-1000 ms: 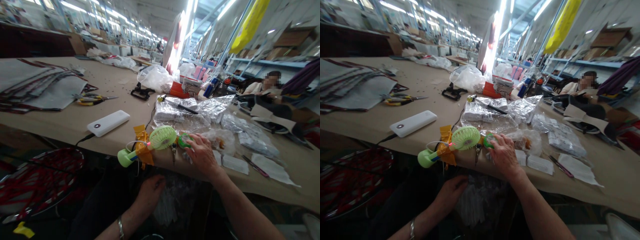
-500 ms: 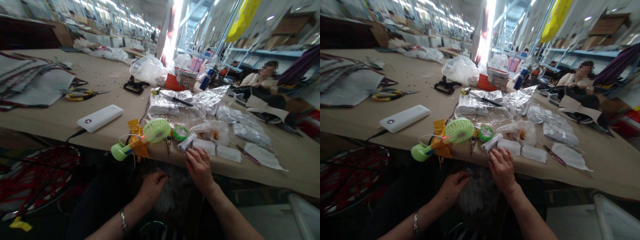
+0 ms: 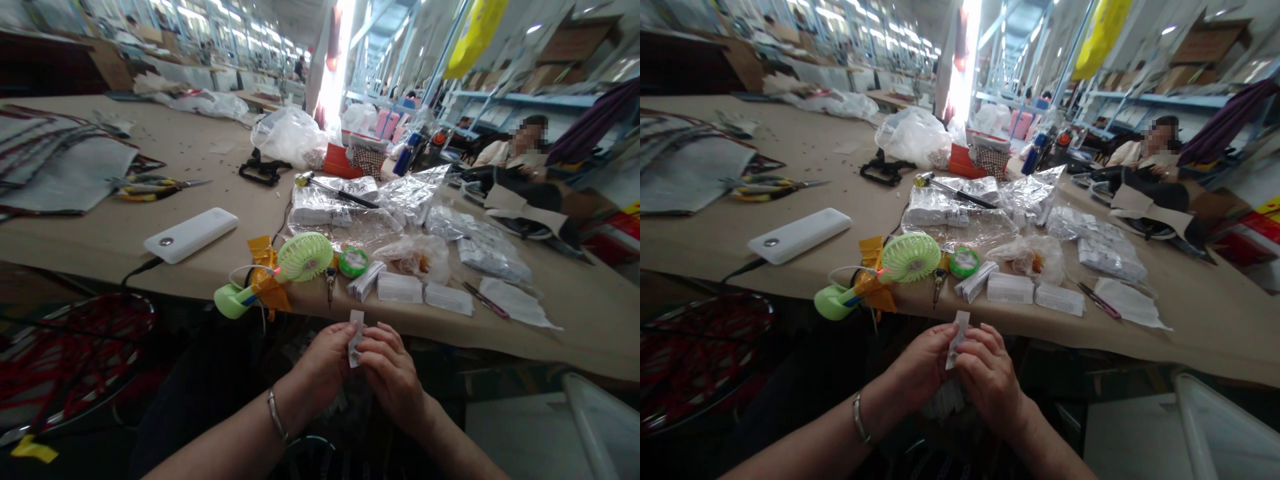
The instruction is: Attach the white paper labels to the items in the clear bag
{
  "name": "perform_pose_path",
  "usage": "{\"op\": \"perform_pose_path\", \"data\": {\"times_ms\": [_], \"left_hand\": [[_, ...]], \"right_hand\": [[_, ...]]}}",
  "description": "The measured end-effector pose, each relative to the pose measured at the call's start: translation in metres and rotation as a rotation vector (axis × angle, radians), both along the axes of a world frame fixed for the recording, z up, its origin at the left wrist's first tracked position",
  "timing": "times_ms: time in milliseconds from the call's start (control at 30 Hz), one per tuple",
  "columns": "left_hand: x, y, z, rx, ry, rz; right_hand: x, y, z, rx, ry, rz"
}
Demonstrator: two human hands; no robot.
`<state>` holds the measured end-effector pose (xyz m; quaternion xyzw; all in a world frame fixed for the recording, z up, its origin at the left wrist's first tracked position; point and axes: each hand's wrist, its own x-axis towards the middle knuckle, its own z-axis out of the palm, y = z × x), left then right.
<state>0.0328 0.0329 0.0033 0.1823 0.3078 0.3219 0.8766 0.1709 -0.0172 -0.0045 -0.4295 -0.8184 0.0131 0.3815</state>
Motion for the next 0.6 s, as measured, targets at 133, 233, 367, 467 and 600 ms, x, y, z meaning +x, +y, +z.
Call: {"op": "perform_pose_path", "data": {"times_ms": [133, 233, 367, 467, 600], "left_hand": [[0.004, 0.001, -0.004, -0.016, 0.132, 0.023], [0.0, 0.0, -0.008, 0.003, 0.265, -0.011], [-0.003, -0.003, -0.014, 0.049, 0.346, -0.032], [-0.003, -0.004, -0.015, 0.064, 0.357, -0.046], [-0.003, -0.004, -0.01, 0.018, 0.355, -0.076]], "right_hand": [[0.014, 0.004, 0.0, 0.012, -0.044, -0.052], [0.034, 0.021, 0.001, 0.008, -0.144, -0.326], [0.05, 0.036, -0.004, -0.018, -0.328, -0.515], [0.054, 0.038, -0.009, 0.017, -0.303, -0.513], [0.058, 0.037, -0.009, 0.023, -0.122, -0.467]]}}
